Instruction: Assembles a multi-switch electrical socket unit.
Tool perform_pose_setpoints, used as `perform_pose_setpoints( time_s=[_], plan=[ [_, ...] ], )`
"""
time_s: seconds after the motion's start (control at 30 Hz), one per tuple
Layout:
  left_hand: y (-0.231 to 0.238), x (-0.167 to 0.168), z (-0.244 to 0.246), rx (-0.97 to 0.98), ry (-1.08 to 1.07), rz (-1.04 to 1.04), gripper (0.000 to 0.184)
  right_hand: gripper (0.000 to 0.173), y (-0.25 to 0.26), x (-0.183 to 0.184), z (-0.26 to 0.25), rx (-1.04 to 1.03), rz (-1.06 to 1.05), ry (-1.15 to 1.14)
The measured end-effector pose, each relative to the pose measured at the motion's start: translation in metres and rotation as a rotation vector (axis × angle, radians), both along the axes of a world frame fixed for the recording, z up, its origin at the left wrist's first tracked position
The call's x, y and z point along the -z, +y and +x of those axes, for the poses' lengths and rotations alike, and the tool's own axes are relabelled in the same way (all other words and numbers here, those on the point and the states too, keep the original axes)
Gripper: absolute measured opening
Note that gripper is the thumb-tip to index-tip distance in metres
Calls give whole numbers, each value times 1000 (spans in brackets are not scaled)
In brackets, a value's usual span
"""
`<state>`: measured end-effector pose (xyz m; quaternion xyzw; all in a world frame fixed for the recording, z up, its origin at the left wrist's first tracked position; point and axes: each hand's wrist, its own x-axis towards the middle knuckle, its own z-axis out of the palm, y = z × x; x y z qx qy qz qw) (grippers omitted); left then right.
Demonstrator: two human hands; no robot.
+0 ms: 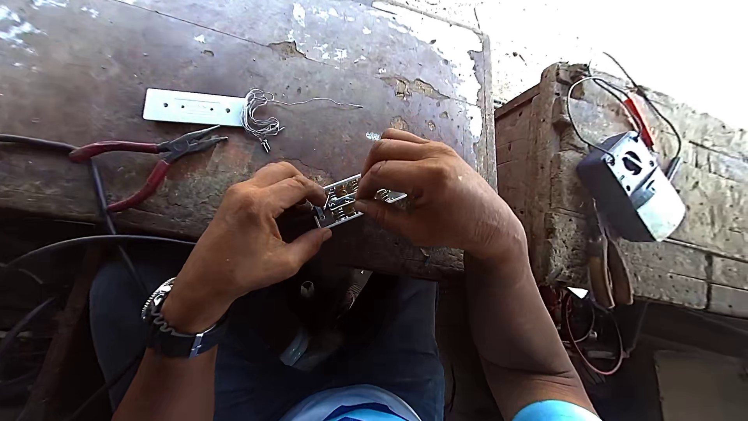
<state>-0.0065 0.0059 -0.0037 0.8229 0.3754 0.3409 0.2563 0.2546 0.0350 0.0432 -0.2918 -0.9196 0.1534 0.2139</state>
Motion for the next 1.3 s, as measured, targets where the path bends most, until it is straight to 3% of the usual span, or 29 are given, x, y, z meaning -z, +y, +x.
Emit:
perform_pose_setpoints(
  time_s=[0.3,0.73,1.1,1.3],
  plan=[
    [-3,0,1,-5,10,-20,38,13,-8,3,-8,71,19,30],
    [-4,3,4,7,50,52,30,9,-7,2,-5,-28,-306,105],
    [-2,6,4,-18,18,17,36,12,-11,2,-13,37,-238,70],
    [-3,7,6,-14,11,24,26,14,-10,7,-15,67,-222,46]
  ],
)
